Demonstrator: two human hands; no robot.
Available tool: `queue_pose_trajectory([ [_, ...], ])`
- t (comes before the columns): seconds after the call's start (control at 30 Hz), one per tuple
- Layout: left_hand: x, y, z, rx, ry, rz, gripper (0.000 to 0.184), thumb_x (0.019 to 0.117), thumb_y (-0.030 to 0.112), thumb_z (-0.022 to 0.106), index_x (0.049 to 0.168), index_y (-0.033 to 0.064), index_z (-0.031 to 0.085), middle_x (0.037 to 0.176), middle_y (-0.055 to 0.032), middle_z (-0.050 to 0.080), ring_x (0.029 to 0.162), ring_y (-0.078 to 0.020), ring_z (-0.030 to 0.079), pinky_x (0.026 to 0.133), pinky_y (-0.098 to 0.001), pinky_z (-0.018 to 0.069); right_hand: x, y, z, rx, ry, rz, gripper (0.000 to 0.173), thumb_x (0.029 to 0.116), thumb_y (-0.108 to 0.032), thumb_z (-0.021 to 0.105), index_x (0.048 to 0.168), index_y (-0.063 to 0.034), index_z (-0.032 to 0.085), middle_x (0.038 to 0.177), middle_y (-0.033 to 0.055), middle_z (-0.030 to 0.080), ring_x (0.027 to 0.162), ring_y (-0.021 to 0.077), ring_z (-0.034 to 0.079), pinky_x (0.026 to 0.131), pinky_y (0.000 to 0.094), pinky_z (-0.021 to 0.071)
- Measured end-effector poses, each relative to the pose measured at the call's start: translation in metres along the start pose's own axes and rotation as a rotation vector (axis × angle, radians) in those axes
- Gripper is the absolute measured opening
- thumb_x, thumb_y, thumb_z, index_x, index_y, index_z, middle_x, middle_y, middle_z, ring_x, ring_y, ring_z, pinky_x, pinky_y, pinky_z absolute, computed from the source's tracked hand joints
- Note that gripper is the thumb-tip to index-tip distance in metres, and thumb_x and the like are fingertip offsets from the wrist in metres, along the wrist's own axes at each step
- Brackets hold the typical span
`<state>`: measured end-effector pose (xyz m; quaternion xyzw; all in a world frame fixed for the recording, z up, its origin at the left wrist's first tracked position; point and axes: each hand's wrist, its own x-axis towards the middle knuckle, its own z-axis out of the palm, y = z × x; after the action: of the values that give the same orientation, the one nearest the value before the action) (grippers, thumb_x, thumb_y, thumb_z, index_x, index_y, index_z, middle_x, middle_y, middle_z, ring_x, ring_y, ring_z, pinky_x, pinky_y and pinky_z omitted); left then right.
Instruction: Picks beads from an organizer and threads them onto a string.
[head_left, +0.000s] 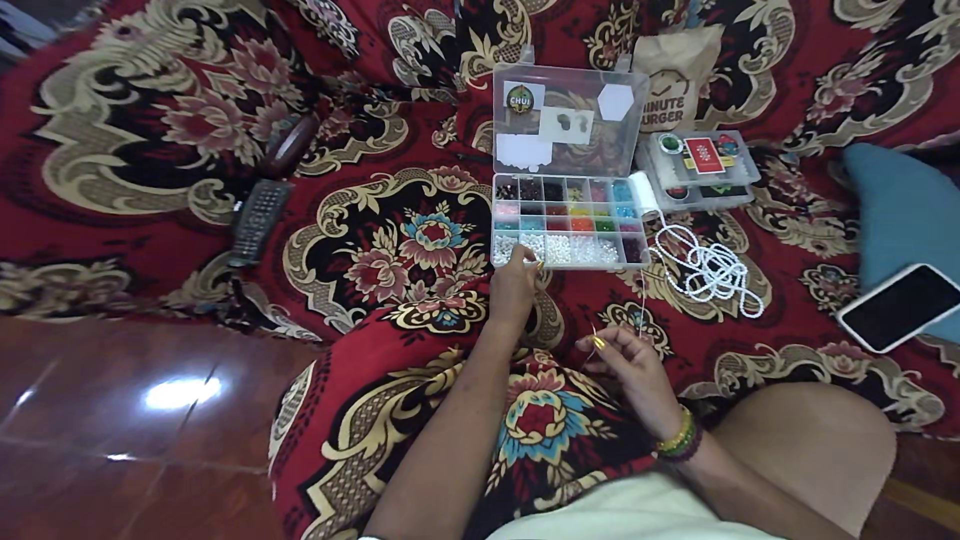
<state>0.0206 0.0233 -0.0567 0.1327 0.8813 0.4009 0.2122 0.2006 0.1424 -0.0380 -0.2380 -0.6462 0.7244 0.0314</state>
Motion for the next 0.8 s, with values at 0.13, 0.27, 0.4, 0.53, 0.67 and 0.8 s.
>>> queue_pose_trajectory([
  [0.13,-0.001,0.002,0.003,-0.364,-0.024,0.056,0.019,0.1060,0.014,0.055,0.117,-0.0020,0.056,0.073,-0.0052,0.069,0.054,-0.0084,0.062,0.055,-0.0242,0.0529,0.000,0.000,0.000,0.022,0.004,-0.012,0.016,0.1013,-0.003,0.050,0.103,0.0010,0.065,0.097,0.0055,0.075,0.085,0.0125,0.074,0.075,0.0268,0.0627],
  [0.27,-0.004,-0.002,0.008,-0.788,-0.506,0.012,0.010,0.1030,0.006,0.054,0.110,0.0012,0.060,0.090,-0.0012,0.070,0.077,-0.0094,0.069,0.074,-0.0269,0.0589,-0.001,0.003,0.000,0.064,0.001,-0.028,0.016,0.1016,-0.003,0.050,0.104,0.0021,0.065,0.094,0.0068,0.075,0.081,0.0139,0.074,0.073,0.0277,0.0633],
  [0.4,-0.004,-0.004,0.010,-0.719,-0.804,-0.035,0.010,0.1000,0.004,0.057,0.099,0.0081,0.066,0.086,0.0066,0.070,0.078,-0.0038,0.068,0.076,-0.0237,0.0584,-0.001,0.004,0.001,0.057,0.011,-0.057,0.016,0.1008,-0.002,0.051,0.103,0.0011,0.066,0.091,0.0054,0.075,0.078,0.0125,0.074,0.071,0.0268,0.0630],
  [0.53,-0.005,-0.003,0.007,-0.671,-0.878,-0.044,0.015,0.0988,0.002,0.057,0.093,0.0101,0.067,0.079,0.0082,0.070,0.071,-0.0016,0.066,0.071,-0.0212,0.0568,-0.001,0.004,0.001,0.067,0.003,-0.058,0.015,0.0996,-0.001,0.052,0.102,0.0012,0.066,0.095,0.0069,0.076,0.081,0.0136,0.075,0.072,0.0275,0.0632],
  [0.67,-0.004,-0.005,0.008,-0.650,-0.929,0.002,0.018,0.0972,0.003,0.056,0.086,0.0131,0.067,0.076,0.0097,0.070,0.069,-0.0002,0.065,0.069,-0.0198,0.0559,-0.003,0.002,0.002,0.082,-0.007,-0.054,0.013,0.0987,-0.001,0.052,0.100,0.0004,0.066,0.095,0.0052,0.076,0.083,0.0126,0.075,0.073,0.0272,0.0634],
  [0.8,-0.004,-0.006,0.008,-0.666,-0.946,0.015,0.018,0.0974,0.003,0.055,0.087,0.0132,0.066,0.076,0.0092,0.070,0.069,-0.0006,0.066,0.068,-0.0199,0.0565,-0.003,0.002,0.002,0.059,-0.017,-0.062,0.014,0.0983,-0.002,0.053,0.100,-0.0003,0.066,0.094,0.0039,0.076,0.079,0.0111,0.074,0.071,0.0265,0.0630],
])
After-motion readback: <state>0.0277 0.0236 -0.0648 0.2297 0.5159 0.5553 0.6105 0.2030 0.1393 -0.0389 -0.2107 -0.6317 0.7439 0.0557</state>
